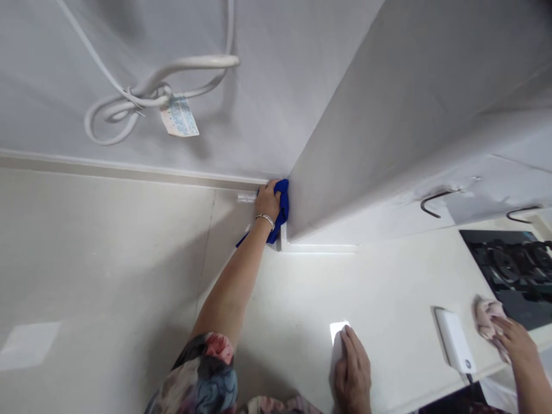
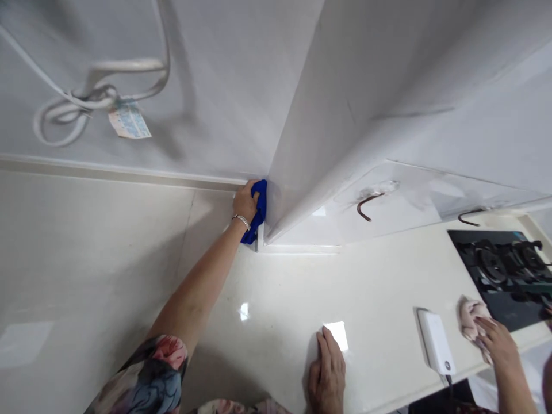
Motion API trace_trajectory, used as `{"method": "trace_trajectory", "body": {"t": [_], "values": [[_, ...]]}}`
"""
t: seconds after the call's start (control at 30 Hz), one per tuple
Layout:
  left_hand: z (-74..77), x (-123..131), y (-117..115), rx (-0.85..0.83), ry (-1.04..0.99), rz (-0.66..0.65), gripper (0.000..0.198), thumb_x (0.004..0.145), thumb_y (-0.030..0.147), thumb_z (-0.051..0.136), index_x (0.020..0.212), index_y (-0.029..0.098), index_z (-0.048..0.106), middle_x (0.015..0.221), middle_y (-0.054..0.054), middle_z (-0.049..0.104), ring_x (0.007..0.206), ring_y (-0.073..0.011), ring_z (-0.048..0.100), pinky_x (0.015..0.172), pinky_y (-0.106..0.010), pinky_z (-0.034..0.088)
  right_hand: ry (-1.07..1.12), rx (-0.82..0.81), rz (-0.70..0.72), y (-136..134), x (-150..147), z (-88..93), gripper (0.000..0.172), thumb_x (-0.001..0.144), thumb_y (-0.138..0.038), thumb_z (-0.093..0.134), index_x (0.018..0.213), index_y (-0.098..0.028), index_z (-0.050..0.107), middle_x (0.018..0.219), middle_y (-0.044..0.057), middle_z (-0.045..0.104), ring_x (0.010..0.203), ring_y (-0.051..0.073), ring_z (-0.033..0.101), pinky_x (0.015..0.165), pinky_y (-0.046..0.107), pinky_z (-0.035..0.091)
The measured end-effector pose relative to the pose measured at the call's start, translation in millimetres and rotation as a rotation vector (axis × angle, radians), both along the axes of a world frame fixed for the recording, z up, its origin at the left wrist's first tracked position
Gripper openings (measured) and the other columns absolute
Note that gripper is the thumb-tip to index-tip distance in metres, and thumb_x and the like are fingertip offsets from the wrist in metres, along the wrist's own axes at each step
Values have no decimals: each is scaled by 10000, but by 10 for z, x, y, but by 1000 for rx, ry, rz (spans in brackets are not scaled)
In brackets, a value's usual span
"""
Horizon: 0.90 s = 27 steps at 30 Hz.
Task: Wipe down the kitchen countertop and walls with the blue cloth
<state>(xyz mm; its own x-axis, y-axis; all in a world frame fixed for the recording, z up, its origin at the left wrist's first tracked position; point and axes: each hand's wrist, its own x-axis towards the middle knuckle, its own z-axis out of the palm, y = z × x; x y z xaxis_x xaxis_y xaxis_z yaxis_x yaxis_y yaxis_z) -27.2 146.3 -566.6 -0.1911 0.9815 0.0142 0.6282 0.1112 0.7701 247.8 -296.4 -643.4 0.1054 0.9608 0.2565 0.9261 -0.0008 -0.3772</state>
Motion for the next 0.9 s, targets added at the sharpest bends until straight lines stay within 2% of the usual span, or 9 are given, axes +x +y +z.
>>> {"method": "trace_trajectory", "body": {"t": [0.1, 0.2, 0.43, 0.57, 0.63, 0.73, 0.9], "values": [[49, -40, -88, -2, 28, -48, 429, 984, 180, 505, 1367, 325, 634, 1258, -64, 673, 1184, -241, 626, 1046, -345, 488, -29, 21, 17, 0, -26, -10, 556, 1036, -325, 338, 1587, -315, 409, 1547, 126, 518, 1380, 370, 529, 1057, 695, 507], [91, -87, -304, -8, 29, -117, 445, 956, 132, 505, 1339, 303, 652, 1260, -66, 673, 1193, -234, 623, 1066, -333, 478, -63, 49, 50, 24, -48, -23, 544, 1047, -237, 303, 1583, -222, 396, 1549, 165, 498, 1415, 326, 490, 1103, 619, 474], [46, -96, -1173, 31, -32, -178, 429, 931, 107, 505, 1279, 282, 686, 1212, -80, 674, 1126, -223, 645, 1052, -335, 499, -85, 118, 110, 63, -10, -86, 522, 1055, -267, 311, 1560, -181, 411, 1541, 174, 493, 1411, 317, 475, 1100, 569, 455], [8, -85, -1516, 33, -77, -163, 433, 915, 96, 507, 1257, 286, 693, 1237, -70, 681, 1147, -216, 646, 1074, -346, 495, -73, 136, 110, 61, 9, -142, 515, 1063, -302, 310, 1549, -180, 427, 1538, 167, 499, 1398, 316, 487, 1101, 563, 453], [-5, -107, -1590, 45, -132, -163, 409, 917, 104, 510, 1237, 277, 696, 1235, -67, 697, 1161, -217, 649, 1087, -357, 491, -53, 131, 106, 57, 12, -162, 510, 1065, -311, 318, 1545, -187, 435, 1544, 160, 497, 1406, 311, 483, 1111, 558, 452], [-15, -151, -1584, 24, -226, -146, 373, 900, 109, 545, 1202, 268, 695, 1219, -50, 730, 1165, -209, 662, 1085, -348, 491, -28, 132, 101, 50, 8, -176, 500, 1065, -303, 333, 1540, -194, 443, 1549, 153, 496, 1415, 304, 479, 1123, 556, 451], [-16, -125, -1323, -70, -271, -36, 299, 888, 166, 608, 1159, 258, 693, 1081, -43, 769, 1031, -214, 711, 971, -337, 542, -42, 154, 102, 49, -7, -174, 508, 1049, -257, 357, 1549, -203, 430, 1546, 151, 502, 1408, 305, 494, 1112, 557, 466]]}}
